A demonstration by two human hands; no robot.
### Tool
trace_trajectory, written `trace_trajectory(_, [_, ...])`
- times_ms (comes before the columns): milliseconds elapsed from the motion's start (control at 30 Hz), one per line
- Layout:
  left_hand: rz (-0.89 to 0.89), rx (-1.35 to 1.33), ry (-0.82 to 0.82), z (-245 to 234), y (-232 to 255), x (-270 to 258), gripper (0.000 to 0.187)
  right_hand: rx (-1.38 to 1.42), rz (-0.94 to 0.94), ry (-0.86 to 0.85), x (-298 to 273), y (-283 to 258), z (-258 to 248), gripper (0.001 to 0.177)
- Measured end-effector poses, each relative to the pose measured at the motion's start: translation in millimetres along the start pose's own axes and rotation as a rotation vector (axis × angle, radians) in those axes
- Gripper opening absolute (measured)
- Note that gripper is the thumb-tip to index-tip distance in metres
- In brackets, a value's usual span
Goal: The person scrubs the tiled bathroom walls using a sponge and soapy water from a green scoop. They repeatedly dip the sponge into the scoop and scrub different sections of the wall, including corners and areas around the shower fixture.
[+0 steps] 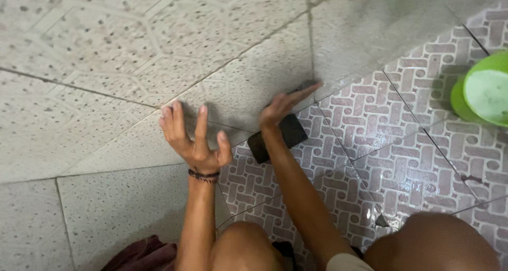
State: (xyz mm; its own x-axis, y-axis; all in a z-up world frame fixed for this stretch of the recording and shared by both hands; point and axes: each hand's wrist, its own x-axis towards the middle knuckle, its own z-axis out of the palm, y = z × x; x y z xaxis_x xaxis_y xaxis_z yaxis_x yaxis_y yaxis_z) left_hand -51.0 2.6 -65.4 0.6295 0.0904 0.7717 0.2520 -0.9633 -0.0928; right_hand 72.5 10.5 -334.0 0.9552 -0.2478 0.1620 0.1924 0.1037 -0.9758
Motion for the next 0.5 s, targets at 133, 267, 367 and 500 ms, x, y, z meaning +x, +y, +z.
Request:
trace_trajectory(133, [-0.111,-0.035,-0.028,4,-6,-41,0.056,-0.090,-0.432,-0.279,-82,-42,2,0.097])
trace_trajectory(267, [-0.171,-0.024,-0.035,12,-3,-53,0.060,-0.474,-0.475,-0.551,-116,-14,-45,0.094])
trace_trajectory(367, [-0.208,-0.058,-0.043,6,-3,-60,0.059,-0.576,-0.096,-0.492,-102,9,-58,0.096])
trace_trajectory(500, [-0.276,-0.102,-0.072,-6,-5,-67,0.058,-0.107,0.154,-0.155,-58,1,-21,0.083])
